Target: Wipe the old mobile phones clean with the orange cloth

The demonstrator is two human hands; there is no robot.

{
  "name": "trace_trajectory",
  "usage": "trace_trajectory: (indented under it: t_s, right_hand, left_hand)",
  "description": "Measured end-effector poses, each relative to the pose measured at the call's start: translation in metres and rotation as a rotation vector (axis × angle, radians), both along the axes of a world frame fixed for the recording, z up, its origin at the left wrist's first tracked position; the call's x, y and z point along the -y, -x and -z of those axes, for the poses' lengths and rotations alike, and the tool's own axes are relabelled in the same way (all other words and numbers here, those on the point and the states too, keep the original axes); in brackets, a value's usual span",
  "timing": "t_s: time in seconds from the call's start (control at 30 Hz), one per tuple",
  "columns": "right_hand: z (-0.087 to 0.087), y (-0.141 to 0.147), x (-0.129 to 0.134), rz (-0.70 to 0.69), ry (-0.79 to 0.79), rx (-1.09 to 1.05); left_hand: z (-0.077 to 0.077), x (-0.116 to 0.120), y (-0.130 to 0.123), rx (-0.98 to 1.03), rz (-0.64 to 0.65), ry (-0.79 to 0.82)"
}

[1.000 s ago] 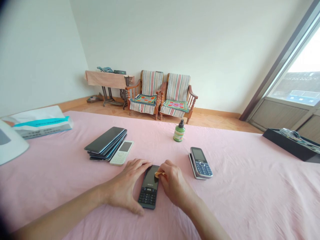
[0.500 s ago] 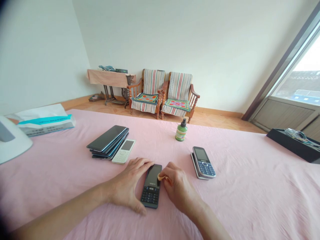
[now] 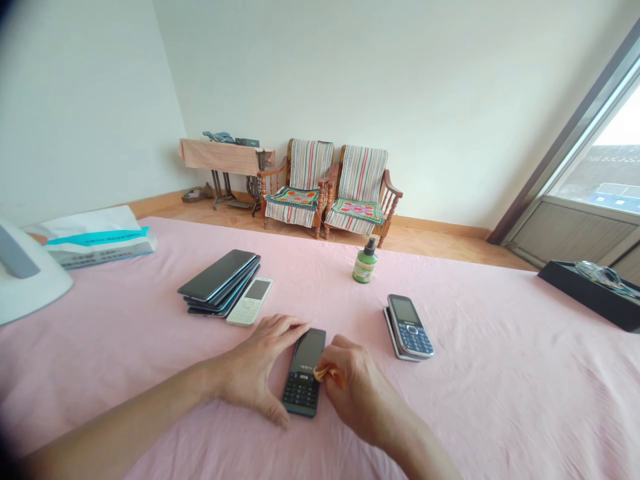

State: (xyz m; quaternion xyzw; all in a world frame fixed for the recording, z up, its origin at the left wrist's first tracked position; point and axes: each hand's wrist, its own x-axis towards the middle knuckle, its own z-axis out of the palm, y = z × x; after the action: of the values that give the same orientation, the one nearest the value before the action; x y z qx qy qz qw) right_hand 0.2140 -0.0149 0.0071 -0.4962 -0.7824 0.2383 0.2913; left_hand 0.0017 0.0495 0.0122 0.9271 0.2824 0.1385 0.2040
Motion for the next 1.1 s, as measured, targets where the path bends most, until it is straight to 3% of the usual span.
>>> trace_trajectory:
  t_s: [0.07, 0.27, 0.47, 0.67, 0.93, 1.1]
  right_hand:
    - [-0.003, 0.001, 0.002, -0.010, 0.023, -0.004]
    - [-0.001, 0.005, -0.006, 0.135, -0.066, -0.019]
    - [-0.008, 0.004, 0.003, -0.022, 0.078, -0.033]
    - [0.003, 0.002, -0.008, 0.141, -0.057, -0.008]
    - [-0.010, -0.002, 0.003, -0.037, 0.069, -0.013]
    - [-0.007, -0.002, 0.000, -0.031, 0.064, 0.004]
  left_hand:
    - [0.000, 0.000, 0.000, 0.010, 0.001, -0.001]
    - [0.001, 0.001, -0.002, 0.010, -0.004, -0.004]
    - [0.003, 0.001, 0.000, 0.013, -0.005, -0.001]
    - [0.004, 0.002, -0.001, 0.015, -0.019, 0.004]
    - [0.001, 0.000, 0.001, -0.015, -0.014, 0.050]
    - [0.003, 0.000, 0.000, -0.023, -0.065, 0.055]
